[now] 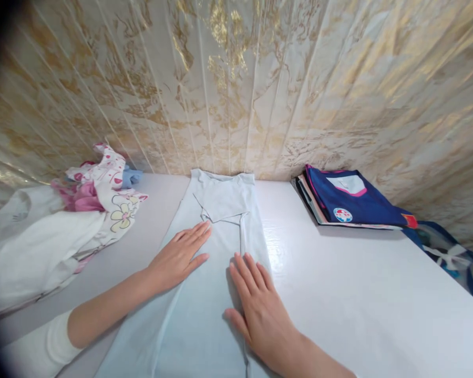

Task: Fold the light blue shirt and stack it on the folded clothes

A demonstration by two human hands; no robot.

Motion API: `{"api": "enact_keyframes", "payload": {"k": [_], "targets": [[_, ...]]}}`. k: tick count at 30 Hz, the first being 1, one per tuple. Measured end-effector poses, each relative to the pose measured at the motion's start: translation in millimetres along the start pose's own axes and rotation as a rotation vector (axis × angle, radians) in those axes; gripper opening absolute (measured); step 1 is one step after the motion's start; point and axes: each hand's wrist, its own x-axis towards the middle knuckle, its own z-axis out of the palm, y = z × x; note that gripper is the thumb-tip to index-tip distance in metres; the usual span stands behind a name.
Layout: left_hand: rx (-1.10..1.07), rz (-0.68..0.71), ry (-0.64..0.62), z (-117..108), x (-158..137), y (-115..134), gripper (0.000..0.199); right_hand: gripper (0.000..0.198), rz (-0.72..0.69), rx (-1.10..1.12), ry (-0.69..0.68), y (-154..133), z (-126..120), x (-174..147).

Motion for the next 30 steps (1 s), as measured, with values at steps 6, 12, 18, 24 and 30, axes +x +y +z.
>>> {"api": "enact_keyframes", "payload": {"k": [6,12,18,24,30], "targets": [[0.02,-0.013,0.062,1,2,4,0.058,0.072,0.003,0.046,0.001,-16,-7,-13],[-0.01,0.117,0.082,-10,-18,35,0.053,0.065,-0.043,0.083,-0.041,-24,-16,-15],[-0.063,0.247,-0.079,-17,-25,61,0.051,0.01,-0.109,0.244,-0.087,-31,-40,-39],[-0.041,0.199,-0.077,-8,45,54,0.048,0.023,-0.168,0.162,-0.099,-28,-29,-67],[-0.018,0.137,-0.024,7,107,41,0.05,0.019,-0.245,0.028,0.033,-29,-22,-75]]}}
